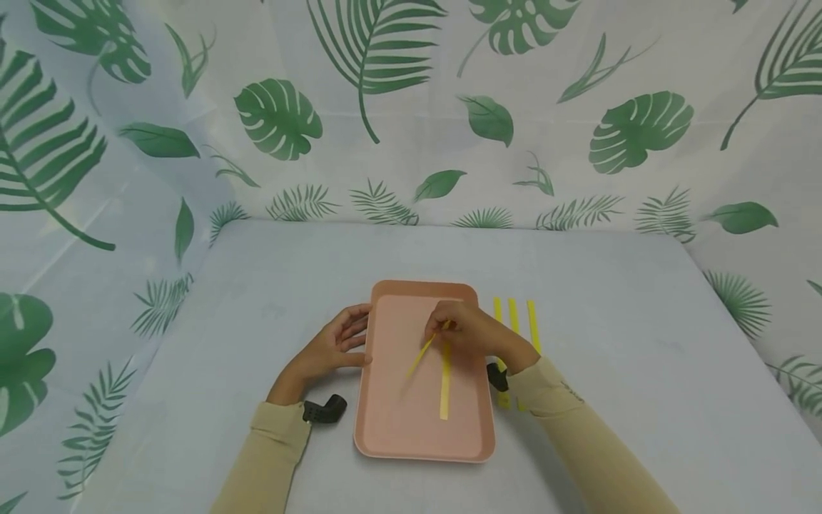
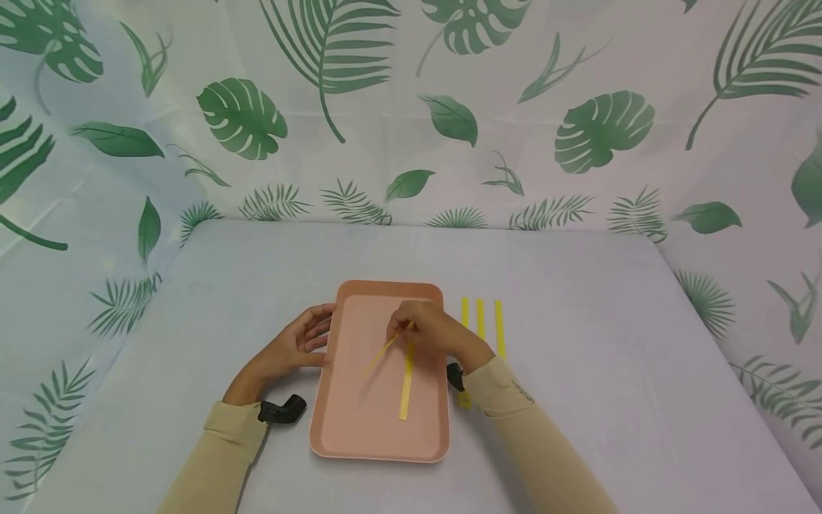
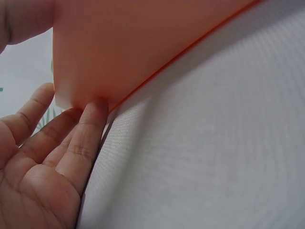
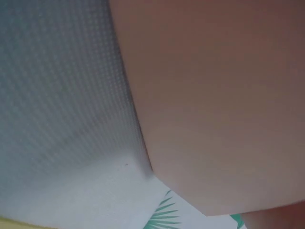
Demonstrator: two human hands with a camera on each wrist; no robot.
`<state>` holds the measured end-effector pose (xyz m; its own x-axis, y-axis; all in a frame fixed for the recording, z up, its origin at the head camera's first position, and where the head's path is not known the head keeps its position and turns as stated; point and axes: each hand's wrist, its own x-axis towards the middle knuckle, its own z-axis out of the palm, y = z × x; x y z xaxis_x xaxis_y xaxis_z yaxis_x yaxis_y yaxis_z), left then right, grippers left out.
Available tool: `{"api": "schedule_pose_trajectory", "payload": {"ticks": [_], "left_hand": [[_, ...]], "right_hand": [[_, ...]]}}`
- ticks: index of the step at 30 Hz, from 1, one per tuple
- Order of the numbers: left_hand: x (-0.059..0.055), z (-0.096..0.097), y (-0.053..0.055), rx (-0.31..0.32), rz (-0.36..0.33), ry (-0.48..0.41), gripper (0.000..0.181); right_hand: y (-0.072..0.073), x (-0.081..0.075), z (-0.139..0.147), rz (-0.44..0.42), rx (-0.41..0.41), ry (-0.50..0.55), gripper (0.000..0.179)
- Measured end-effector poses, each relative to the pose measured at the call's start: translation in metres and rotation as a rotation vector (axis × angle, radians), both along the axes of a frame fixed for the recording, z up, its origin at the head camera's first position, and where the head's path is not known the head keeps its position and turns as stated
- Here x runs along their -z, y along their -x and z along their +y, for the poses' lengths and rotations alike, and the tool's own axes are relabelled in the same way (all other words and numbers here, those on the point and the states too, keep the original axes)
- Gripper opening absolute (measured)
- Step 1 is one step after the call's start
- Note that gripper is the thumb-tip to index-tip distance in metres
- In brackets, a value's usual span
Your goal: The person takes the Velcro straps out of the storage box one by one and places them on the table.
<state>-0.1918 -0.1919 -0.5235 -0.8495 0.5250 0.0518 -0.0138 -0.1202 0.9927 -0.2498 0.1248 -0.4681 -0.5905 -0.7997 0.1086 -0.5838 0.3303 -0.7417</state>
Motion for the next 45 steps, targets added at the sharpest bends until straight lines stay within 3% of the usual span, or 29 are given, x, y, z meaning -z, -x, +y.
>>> {"api": "schedule_pose_trajectory", "payload": {"ticks": [14,28,34,39,45], "left_hand": [[0.002,0.001,0.000,-0.003,0.001,-0.023,0.096],[0.001,0.001,0.001,-0.001,0.013,-0.023,0.093],[0.002,0.000,0.002,0.009,0.016,-0.028,0.094],[0.001,-0.001,0.002,0.010,0.013,-0.029,0.095],[0.000,-0.001,0.001,0.008,0.019,-0.038,0.093]], "right_hand": [[0.002,0.000,0.002,-0.041,-0.010,0.008,0.022],[0.001,-0.009,0.004,-0.226,-0.094,0.026,0.024],[-0.002,-0.013,0.005,-0.316,-0.165,0.015,0.028],[-0.004,-0.012,0.006,-0.293,-0.152,-0.008,0.030],[-0.005,-0.011,0.008,-0.246,-0.118,0.017,0.019]]}}
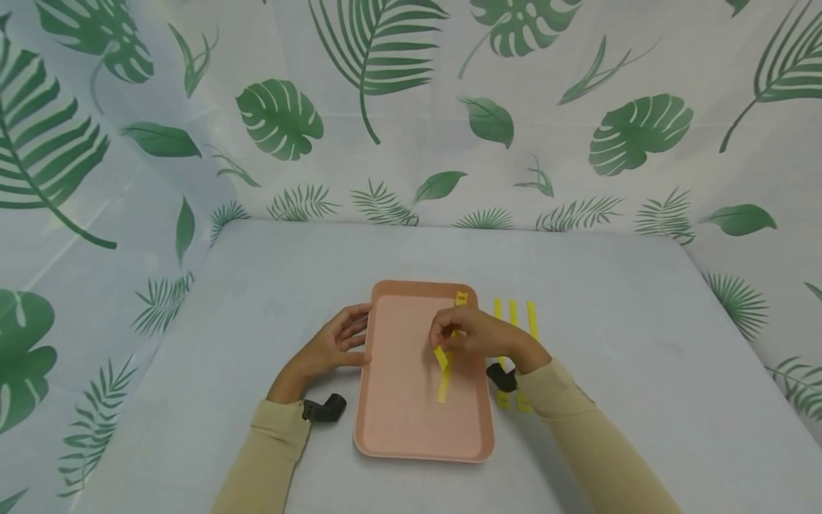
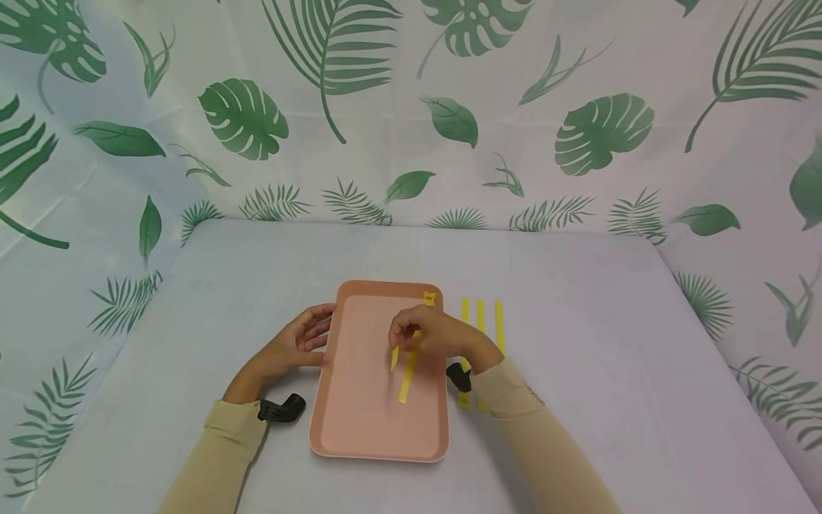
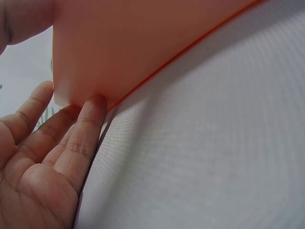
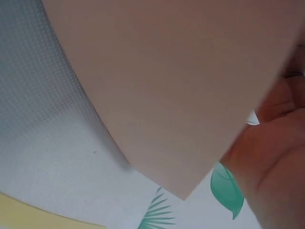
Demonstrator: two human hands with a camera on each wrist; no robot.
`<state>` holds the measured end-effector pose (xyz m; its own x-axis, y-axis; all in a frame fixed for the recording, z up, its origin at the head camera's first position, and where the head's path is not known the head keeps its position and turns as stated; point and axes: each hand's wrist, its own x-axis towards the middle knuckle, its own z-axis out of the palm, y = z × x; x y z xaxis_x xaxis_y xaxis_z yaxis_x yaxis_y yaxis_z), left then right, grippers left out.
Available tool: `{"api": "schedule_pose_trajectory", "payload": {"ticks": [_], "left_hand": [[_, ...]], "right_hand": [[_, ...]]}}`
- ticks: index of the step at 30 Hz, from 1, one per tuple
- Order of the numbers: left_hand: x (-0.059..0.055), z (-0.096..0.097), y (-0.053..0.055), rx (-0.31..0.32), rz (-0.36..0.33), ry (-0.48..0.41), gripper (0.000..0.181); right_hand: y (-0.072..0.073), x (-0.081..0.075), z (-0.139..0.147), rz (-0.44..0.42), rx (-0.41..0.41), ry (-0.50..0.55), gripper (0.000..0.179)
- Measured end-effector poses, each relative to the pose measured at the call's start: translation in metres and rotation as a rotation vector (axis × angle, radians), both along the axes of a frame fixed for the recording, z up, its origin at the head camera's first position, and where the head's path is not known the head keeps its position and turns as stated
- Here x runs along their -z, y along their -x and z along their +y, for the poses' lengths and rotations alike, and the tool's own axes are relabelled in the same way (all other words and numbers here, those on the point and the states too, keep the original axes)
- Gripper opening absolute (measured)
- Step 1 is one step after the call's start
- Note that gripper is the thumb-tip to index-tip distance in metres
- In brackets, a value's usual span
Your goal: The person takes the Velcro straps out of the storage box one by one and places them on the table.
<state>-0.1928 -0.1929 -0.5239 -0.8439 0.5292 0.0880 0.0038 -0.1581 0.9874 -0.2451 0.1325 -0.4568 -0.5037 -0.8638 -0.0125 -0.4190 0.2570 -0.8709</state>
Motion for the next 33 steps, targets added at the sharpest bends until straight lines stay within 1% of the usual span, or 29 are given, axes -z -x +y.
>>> {"api": "schedule_pose_trajectory", "payload": {"ticks": [2,4,8,11,13,17,21,27,33], "left_hand": [[0.000,0.000,0.000,0.002,-0.004,-0.003,0.094],[0.000,-0.001,0.000,0.002,-0.006,-0.005,0.094],[-0.001,-0.001,-0.001,0.002,-0.010,-0.006,0.096],[-0.002,-0.001,-0.001,0.001,-0.010,-0.003,0.096],[-0.001,-0.001,-0.001,-0.001,-0.010,-0.002,0.096],[0.000,-0.001,0.000,-0.005,-0.014,0.000,0.096],[-0.001,0.000,-0.001,-0.009,-0.023,0.000,0.096],[-0.001,0.000,-0.001,-0.011,-0.027,-0.001,0.095],[-0.001,0.000,-0.001,-0.007,-0.020,0.004,0.095]], "right_hand": [[-0.001,0.000,0.000,0.016,0.011,0.011,0.017],[-0.001,-0.001,0.001,0.003,0.030,0.023,0.015],[-0.002,-0.003,0.000,-0.076,0.062,0.058,0.009],[-0.002,-0.004,0.000,-0.116,0.081,0.086,0.008],[-0.001,-0.005,0.000,-0.124,0.096,0.094,0.008],[-0.001,-0.008,0.001,-0.101,0.133,0.085,0.004],[-0.002,-0.014,0.001,-0.112,0.156,0.076,0.004],[-0.003,-0.021,0.003,-0.102,0.199,0.082,0.006],[-0.005,-0.023,0.004,-0.130,0.246,0.111,0.007]]}}
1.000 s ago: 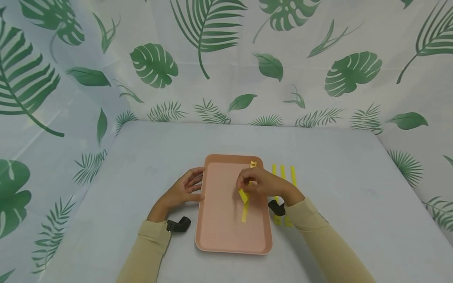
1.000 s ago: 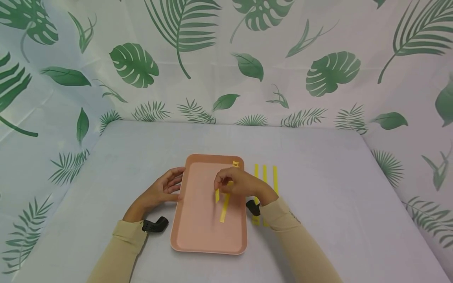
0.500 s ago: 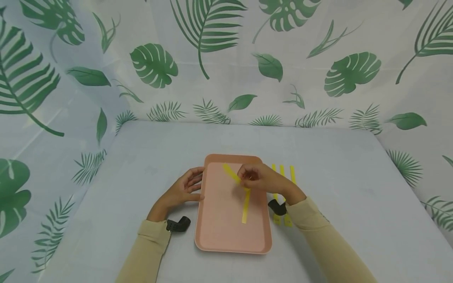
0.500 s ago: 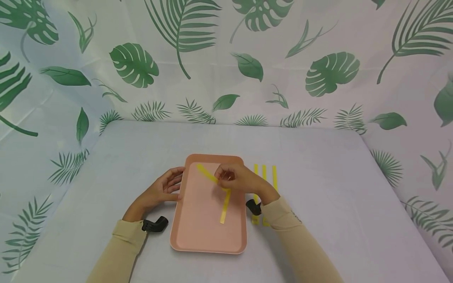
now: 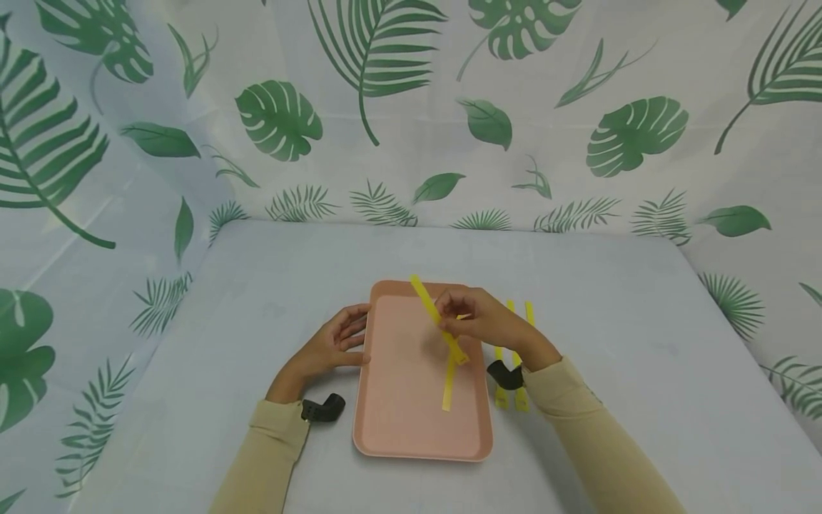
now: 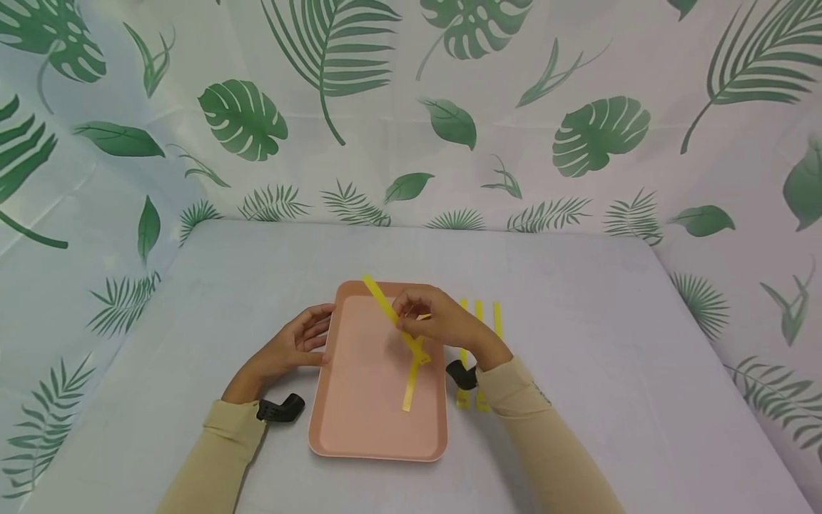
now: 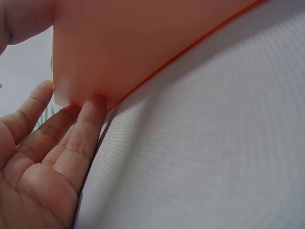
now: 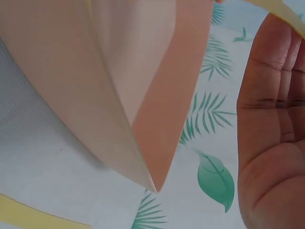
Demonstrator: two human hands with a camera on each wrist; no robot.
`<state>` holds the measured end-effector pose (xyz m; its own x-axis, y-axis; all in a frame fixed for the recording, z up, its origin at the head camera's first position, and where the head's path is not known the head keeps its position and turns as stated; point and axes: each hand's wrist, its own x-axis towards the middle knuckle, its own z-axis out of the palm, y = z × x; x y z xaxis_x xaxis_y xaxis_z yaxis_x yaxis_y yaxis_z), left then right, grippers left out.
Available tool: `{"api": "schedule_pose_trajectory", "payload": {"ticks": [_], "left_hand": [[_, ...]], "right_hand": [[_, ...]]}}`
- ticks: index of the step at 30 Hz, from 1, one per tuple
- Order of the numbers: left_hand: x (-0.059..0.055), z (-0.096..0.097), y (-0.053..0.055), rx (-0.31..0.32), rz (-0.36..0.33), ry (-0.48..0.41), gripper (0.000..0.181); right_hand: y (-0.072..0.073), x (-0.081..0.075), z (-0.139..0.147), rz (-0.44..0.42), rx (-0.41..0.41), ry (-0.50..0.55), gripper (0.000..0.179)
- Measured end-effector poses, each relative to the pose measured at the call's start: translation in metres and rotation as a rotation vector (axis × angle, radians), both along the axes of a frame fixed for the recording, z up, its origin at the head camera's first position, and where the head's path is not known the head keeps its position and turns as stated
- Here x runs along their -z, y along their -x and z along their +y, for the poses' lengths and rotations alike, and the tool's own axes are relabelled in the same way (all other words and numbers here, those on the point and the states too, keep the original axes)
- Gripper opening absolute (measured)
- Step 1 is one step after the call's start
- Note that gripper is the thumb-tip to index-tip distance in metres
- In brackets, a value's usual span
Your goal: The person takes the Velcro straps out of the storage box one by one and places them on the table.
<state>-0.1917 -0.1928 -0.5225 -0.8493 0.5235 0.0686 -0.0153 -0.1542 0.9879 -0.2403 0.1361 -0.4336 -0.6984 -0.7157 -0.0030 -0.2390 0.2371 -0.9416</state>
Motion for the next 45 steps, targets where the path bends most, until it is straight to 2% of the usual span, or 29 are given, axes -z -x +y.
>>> {"api": "schedule_pose_trajectory", "payload": {"ticks": [13,19,29,38,45], "left_hand": [[0.002,0.000,0.001,-0.001,-0.003,0.009,0.094],[0.003,0.000,0.001,0.004,-0.002,0.020,0.093],[0.004,0.000,0.001,0.005,0.000,0.021,0.095],[0.004,0.001,0.000,0.004,-0.004,0.026,0.095],[0.004,0.001,-0.001,0.006,0.003,0.020,0.094]], "right_hand": [[-0.004,-0.001,0.005,-0.080,0.064,0.047,0.012],[-0.008,-0.003,0.010,-0.132,0.120,0.076,0.016],[-0.012,0.003,0.022,-0.162,0.199,0.107,0.028],[-0.018,0.004,0.038,-0.199,0.246,0.138,0.030],[-0.022,0.008,0.053,-0.196,0.271,0.157,0.027]]}}
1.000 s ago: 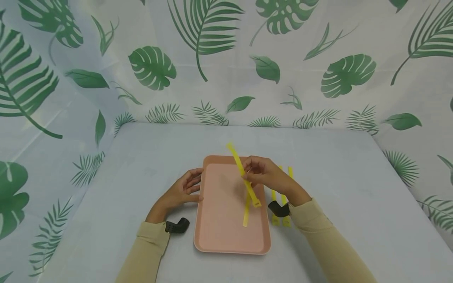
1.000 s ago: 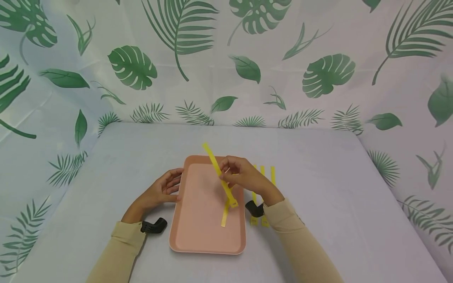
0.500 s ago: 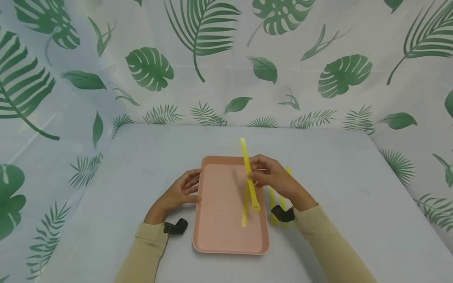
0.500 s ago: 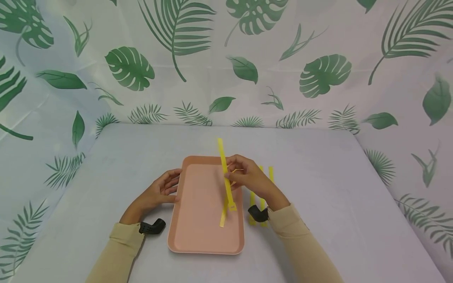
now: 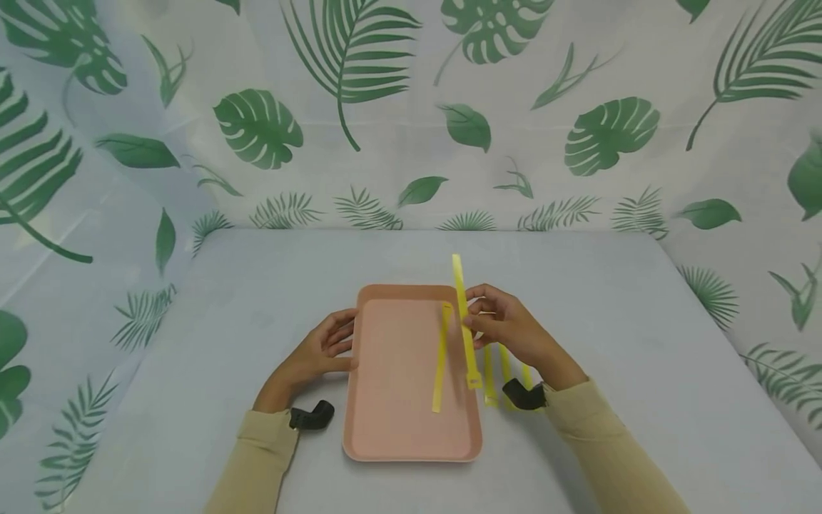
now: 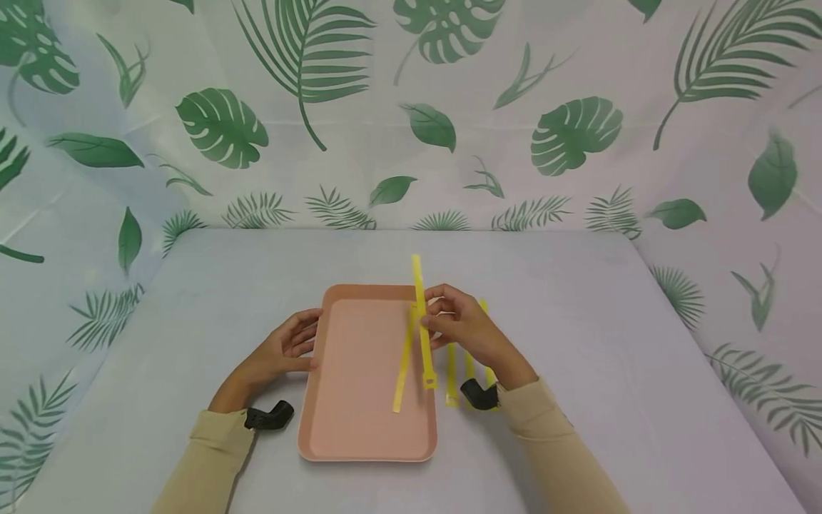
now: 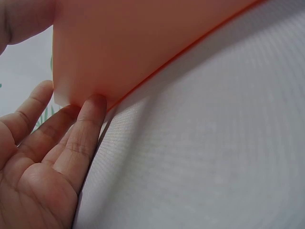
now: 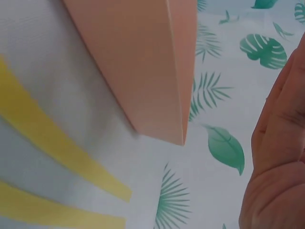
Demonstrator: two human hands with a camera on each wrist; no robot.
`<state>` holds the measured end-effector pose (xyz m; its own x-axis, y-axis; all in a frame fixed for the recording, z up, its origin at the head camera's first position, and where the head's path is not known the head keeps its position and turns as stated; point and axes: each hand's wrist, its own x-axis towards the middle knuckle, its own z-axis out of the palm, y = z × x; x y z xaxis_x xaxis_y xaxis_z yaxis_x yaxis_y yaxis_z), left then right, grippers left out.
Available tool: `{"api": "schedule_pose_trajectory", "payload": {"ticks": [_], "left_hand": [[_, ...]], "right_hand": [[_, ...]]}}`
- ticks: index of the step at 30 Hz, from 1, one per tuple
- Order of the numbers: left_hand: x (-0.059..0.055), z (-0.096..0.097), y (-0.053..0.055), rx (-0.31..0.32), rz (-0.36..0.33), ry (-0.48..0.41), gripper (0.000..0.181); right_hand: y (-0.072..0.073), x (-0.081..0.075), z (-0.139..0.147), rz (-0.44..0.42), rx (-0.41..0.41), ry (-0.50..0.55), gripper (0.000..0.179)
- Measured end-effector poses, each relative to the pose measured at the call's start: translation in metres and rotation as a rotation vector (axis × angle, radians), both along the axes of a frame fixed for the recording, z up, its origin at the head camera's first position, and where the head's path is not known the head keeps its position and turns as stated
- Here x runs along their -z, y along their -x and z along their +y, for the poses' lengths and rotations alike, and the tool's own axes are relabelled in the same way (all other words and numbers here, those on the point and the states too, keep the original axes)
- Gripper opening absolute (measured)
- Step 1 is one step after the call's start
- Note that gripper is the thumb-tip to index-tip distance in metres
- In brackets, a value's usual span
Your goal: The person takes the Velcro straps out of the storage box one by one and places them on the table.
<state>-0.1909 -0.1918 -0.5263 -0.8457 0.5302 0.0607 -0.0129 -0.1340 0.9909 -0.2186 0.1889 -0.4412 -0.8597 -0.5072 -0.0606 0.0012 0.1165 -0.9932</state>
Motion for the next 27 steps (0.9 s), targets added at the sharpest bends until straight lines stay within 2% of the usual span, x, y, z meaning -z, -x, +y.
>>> {"api": "schedule_pose_trajectory", "payload": {"ticks": [10,27], "left_hand": [[0.000,0.000,-0.002,-0.008,0.003,0.005,0.094],[-0.002,0.000,-0.002,0.000,0.001,0.016,0.095]], "right_hand": [[-0.008,0.002,0.016,0.002,0.050,0.021,0.023],[-0.019,0.004,0.048,-0.017,0.121,-0.024,0.026]]}}
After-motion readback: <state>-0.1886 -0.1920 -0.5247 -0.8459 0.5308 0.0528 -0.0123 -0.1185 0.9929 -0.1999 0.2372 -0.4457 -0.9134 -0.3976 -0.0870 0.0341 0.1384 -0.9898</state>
